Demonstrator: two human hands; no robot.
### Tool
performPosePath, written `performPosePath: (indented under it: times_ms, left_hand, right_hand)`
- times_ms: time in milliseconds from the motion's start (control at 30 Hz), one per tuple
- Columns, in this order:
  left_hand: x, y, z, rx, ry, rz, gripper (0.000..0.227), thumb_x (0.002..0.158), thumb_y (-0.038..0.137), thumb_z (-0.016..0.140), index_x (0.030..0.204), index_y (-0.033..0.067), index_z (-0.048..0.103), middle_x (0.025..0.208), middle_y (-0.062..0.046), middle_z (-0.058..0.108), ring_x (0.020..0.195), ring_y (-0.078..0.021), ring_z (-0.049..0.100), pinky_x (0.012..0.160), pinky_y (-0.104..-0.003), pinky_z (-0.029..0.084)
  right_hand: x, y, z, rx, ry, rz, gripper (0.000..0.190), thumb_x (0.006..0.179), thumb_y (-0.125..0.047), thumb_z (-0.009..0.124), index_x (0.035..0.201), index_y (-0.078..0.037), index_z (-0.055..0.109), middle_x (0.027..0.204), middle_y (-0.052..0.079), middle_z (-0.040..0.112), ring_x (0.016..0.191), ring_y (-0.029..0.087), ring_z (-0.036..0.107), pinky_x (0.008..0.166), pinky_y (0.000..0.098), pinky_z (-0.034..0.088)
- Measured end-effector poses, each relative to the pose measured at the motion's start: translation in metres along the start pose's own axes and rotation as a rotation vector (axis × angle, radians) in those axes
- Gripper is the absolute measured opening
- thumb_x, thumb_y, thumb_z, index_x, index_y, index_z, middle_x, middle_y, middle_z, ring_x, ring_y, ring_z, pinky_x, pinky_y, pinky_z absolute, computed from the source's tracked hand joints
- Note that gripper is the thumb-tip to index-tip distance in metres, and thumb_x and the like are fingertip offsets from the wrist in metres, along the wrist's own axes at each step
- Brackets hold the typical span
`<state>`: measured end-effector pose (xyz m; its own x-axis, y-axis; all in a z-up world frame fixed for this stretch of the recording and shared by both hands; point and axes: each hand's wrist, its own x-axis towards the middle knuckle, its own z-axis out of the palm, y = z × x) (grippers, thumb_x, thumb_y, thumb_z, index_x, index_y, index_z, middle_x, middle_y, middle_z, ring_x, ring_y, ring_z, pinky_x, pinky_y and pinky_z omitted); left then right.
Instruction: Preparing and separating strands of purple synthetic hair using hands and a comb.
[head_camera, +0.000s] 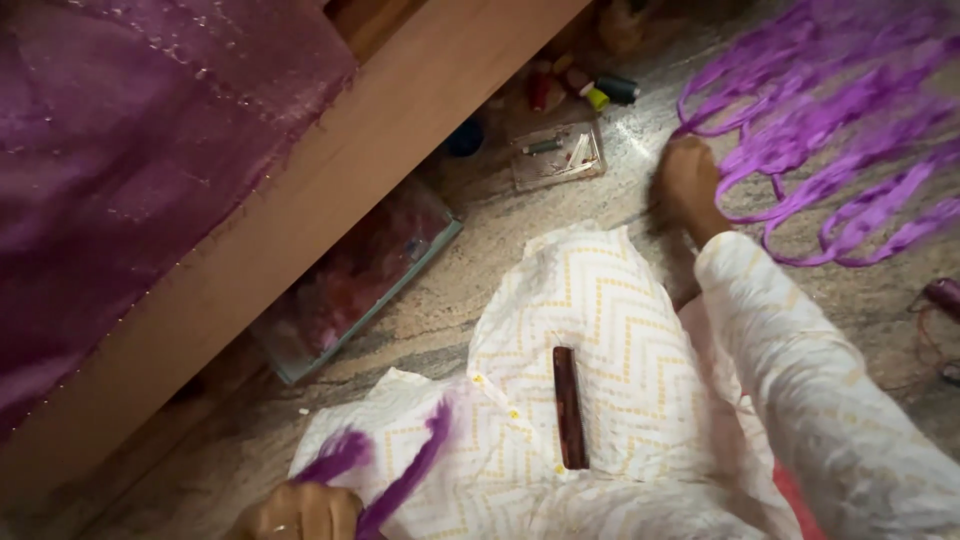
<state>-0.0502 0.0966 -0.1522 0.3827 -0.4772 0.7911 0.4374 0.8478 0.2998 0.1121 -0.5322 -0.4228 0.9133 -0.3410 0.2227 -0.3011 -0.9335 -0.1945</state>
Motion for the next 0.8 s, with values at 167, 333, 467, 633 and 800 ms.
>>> performPosePath:
  times_ms: [167,333,467,633,800]
  left_hand:
    - [0.082,-0.002,0.017,0.352,0.237,-0.016,0.033,0.102,0.015,0.055,0.134,0.0067,0.061,0.056,0.0,0.059,0.035,-0.0089,0.04,0.035,-0.029,0.031]
    - [0.01,0.016,0.025,0.514,0.657,0.378,0.028,0.107,0.019,0.051,0.096,0.0061,0.074,0.047,0.011,0.049,0.038,0.0014,0.029,0.039,-0.02,0.026]
    - [0.178,-0.036,0.048,0.635,0.671,0.228,0.043,0.114,0.03,0.043,0.14,0.0001,0.06,0.05,-0.002,0.054,0.038,-0.0073,0.029,0.042,-0.027,0.031]
    - [0.189,-0.052,0.036,1.408,0.853,-0.317,0.051,0.117,0.039,0.04,0.137,-0.0043,0.058,0.062,-0.006,0.059,0.048,-0.008,0.043,0.052,-0.024,0.035]
    - [0.215,-0.08,0.014,1.431,0.92,-0.452,0.054,0.112,0.044,0.034,0.138,0.0032,0.057,0.079,-0.007,0.072,0.059,-0.0057,0.052,0.055,-0.021,0.04]
  right_hand:
    - [-0.028,-0.025,-0.009,-0.059,0.029,-0.057,0.012,0.091,-0.01,0.063,0.098,-0.003,0.071,0.104,0.018,0.07,0.099,0.036,0.068,0.083,0.0469,0.051]
    - [-0.021,-0.042,-0.055,-0.209,0.012,-0.137,0.018,0.089,-0.014,0.064,0.1,-0.007,0.075,0.1,0.014,0.073,0.096,0.032,0.069,0.109,0.0574,0.034]
    - [-0.006,-0.069,-0.089,-0.227,0.013,-0.162,0.015,0.084,-0.016,0.065,0.091,-0.01,0.077,0.093,0.013,0.074,0.094,0.031,0.069,0.11,0.0584,0.032]
    - [-0.004,-0.122,-0.12,-0.157,-0.232,-0.283,0.012,0.082,-0.01,0.067,0.076,-0.015,0.076,0.076,0.013,0.073,0.076,0.028,0.069,0.101,0.0483,0.037]
    - [-0.043,-0.234,-0.263,0.424,0.064,-0.588,0.006,0.084,-0.015,0.072,0.084,-0.011,0.075,0.077,0.01,0.07,0.081,0.03,0.068,0.099,0.053,0.036]
